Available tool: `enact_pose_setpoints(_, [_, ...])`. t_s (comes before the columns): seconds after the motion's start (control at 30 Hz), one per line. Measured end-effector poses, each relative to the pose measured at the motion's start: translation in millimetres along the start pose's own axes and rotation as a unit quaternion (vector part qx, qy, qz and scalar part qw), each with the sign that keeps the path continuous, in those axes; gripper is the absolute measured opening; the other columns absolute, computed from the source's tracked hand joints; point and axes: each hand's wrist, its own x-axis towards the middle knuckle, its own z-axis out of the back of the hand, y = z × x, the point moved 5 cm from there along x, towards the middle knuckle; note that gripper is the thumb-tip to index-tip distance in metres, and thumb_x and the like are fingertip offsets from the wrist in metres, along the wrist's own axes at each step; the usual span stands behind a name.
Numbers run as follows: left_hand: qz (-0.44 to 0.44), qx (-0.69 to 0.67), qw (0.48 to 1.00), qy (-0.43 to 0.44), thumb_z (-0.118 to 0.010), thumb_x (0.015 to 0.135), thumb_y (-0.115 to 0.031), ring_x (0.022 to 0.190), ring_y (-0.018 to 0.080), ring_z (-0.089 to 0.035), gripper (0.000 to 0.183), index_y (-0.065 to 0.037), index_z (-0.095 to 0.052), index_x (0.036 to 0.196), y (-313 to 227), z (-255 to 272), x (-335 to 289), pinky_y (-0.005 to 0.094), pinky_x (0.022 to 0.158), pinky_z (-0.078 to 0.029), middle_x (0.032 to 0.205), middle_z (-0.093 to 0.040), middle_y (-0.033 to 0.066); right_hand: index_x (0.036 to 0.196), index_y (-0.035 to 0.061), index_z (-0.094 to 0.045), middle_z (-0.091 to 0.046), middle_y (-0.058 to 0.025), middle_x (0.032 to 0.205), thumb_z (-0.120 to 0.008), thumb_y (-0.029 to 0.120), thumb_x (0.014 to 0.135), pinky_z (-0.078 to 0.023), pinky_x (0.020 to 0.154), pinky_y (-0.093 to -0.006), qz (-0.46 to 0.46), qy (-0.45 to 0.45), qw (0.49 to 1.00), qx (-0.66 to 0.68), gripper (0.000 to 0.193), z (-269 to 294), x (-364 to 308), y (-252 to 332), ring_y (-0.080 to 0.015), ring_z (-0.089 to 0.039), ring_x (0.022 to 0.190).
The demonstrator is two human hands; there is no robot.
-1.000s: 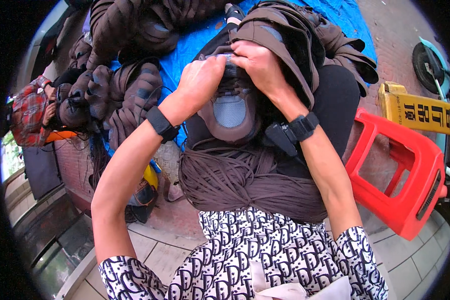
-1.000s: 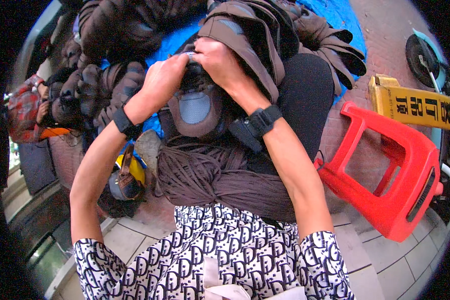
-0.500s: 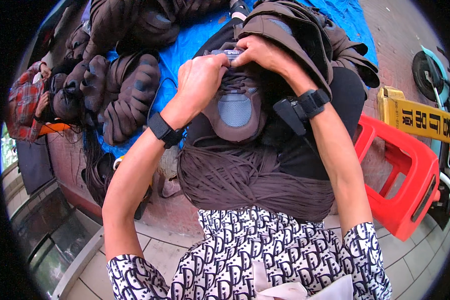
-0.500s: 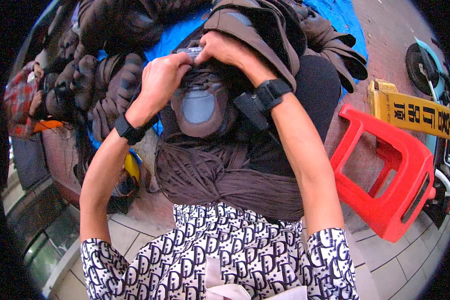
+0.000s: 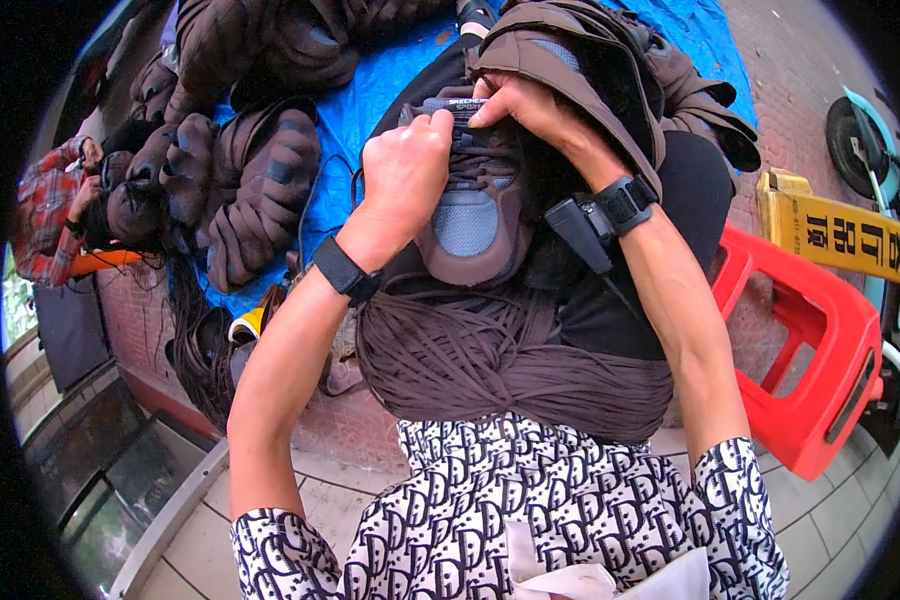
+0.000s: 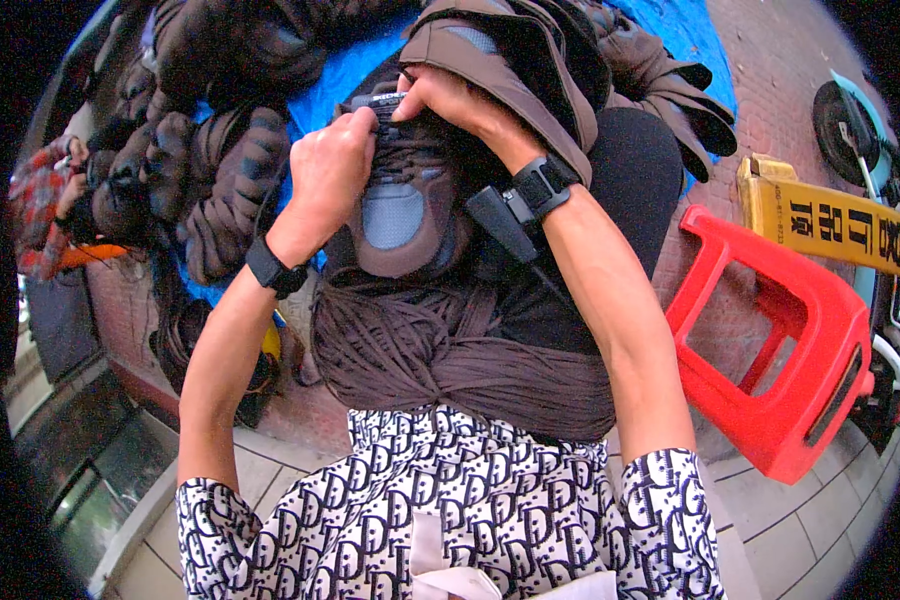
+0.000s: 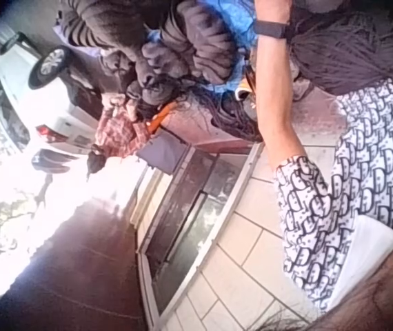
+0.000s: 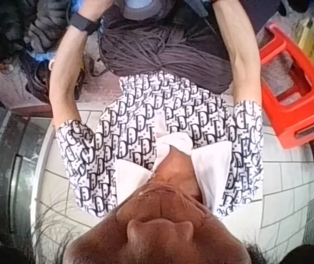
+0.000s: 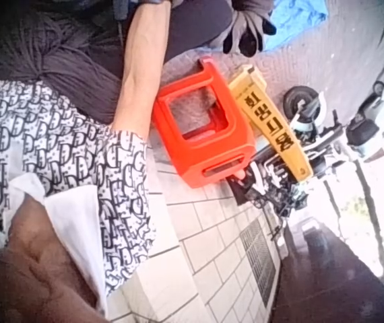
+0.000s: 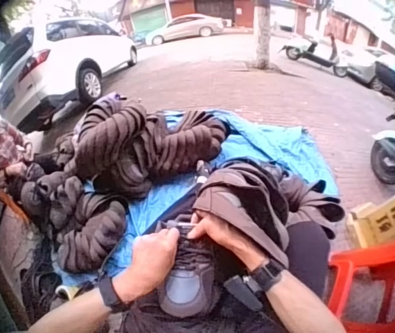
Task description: Lacing a brown athletic shoe while sitting cross-legged on a blue tarp in an outdoor area.
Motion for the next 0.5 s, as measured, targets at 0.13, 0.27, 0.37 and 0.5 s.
enact_pose_setpoints(0.13, [-0.034,-0.059,0.998,-0.008,-0.054,0.073,-0.01,0.066,0.0315,-0.057,0.009,-0.007,-0.052,0.081,0,1,3,0.0411,0.055,-0.045,0.074,-0.058,0.0127,0.068,0.0039,-0.06,-0.054,-0.0026,0.064,-0.067,0.013,0.054,-0.038,0.062,-0.0272,0.016,-0.031,0.999,-0.023,0.018,3,1,2,-0.0141,-0.05,0.063])
enact_pose_setpoints(0.27, [-0.077,-0.108,0.991,0.016,-0.054,0.073,-0.009,0.067,0.0319,-0.058,0.008,-0.006,-0.053,0.08,2,0,9,0.0399,0.057,-0.045,0.073,-0.058,0.0146,0.064,0.006,-0.059,-0.054,-0.0026,0.062,-0.069,0.017,0.047,-0.038,0.06,-0.0288,0.005,-0.052,0.998,-0.035,0.022,4,1,3,-0.016,-0.05,0.063])
enact_pose_setpoints(0.37, [-0.064,-0.174,0.982,0.033,-0.055,0.072,-0.008,0.068,0.0317,-0.058,0.007,-0.005,-0.056,0.077,1,-3,10,0.0378,0.058,-0.045,0.072,-0.058,0.0158,0.065,0.0056,-0.059,-0.054,-0.0026,0.062,-0.07,0.017,0.047,-0.038,0.059,-0.0285,0.012,-0.079,0.995,-0.052,0.023,6,0,6,-0.0157,-0.05,0.062])
enact_pose_setpoints(0.5, [-0.006,-0.19,0.981,-0.041,-0.056,0.072,-0.007,0.067,0.03,-0.059,0.006,-0.003,-0.057,0.078,-7,-1,6,0.035,0.058,-0.045,0.07,-0.058,0.0167,0.064,0.0049,-0.059,-0.054,-0.0024,0.063,-0.069,0.014,0.048,-0.039,0.058,-0.0285,0.048,-0.088,0.994,-0.051,0.022,8,-2,14,-0.0155,-0.051,0.062])
